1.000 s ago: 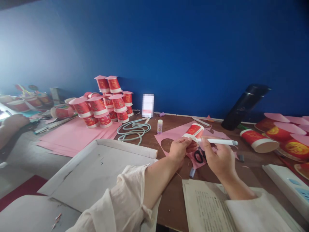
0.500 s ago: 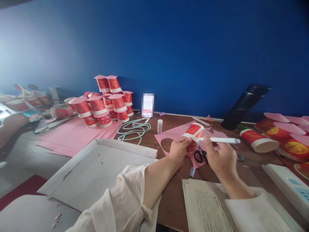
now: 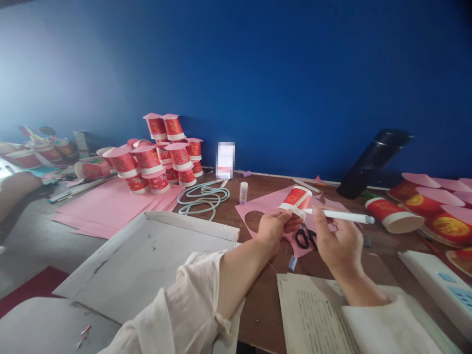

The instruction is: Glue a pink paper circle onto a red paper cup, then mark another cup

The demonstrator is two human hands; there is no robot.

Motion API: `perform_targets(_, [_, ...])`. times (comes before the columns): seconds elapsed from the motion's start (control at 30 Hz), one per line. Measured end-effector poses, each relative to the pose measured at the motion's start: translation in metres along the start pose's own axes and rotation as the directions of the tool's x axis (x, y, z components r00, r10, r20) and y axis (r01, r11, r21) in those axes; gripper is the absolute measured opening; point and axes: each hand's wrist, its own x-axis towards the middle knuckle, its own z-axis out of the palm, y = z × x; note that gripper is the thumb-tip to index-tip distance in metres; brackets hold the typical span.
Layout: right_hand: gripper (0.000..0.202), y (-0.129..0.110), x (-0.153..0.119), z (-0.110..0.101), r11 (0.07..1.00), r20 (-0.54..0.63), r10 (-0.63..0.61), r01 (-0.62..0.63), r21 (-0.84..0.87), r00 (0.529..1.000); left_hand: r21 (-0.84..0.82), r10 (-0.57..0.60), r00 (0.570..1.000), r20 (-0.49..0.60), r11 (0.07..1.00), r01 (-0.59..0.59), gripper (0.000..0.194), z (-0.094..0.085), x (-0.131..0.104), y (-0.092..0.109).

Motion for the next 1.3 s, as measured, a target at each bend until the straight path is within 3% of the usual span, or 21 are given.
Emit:
perform_targets(0.27, [0.047, 0.0050, -0.0003, 0.0016, 0.997, 0.020, -0.041, 0.042, -0.057, 0.999, -0.001, 0.016, 1.000, 0.016, 1.000, -0.016, 0.013, -0.0013, -0.0004, -0.0010])
perform_targets(0.5, [0.043, 0.0042, -0.0006, 0.0022, 0.995, 0.052, -0.099, 0.099, 0.002, 0.994, -0.002, 0.020, 1.000, 0.022, 1.000, -0.020, 0.012, -0.0014, -0.0010, 0.0004])
perform_targets(0.77, [0.044, 0.0061, -0.0011, 0.0029, 0.996, 0.037, -0.084, 0.085, -0.036, 0.996, -0.003, -0.027, 0.999, -0.026, 1.000, 0.027, 0.012, 0.0020, -0.0018, 0.0038])
perform_targets(0.9, [0.040, 0.0046, -0.0006, 0.0024, 0.997, 0.116, -0.076, 0.073, 0.029, 0.990, -0.008, -0.038, 0.998, -0.041, 0.999, 0.038, 0.012, 0.0024, -0.0019, 0.0041])
perform_targets(1.13, [0.050, 0.0032, 0.0001, -0.0010, 0.997, -0.011, 0.069, -0.070, -0.036, 0.998, -0.058, -0.060, 0.997, -0.041, 0.997, 0.058, 0.014, 0.0022, -0.0006, 0.0031])
perform_targets(1.3, [0.053, 0.0031, -0.0021, 0.0020, 0.999, 0.071, 0.034, -0.033, -0.023, 0.997, -0.062, -0.049, 0.999, -0.022, 0.997, 0.048, 0.012, 0.0009, -0.0007, 0.0026])
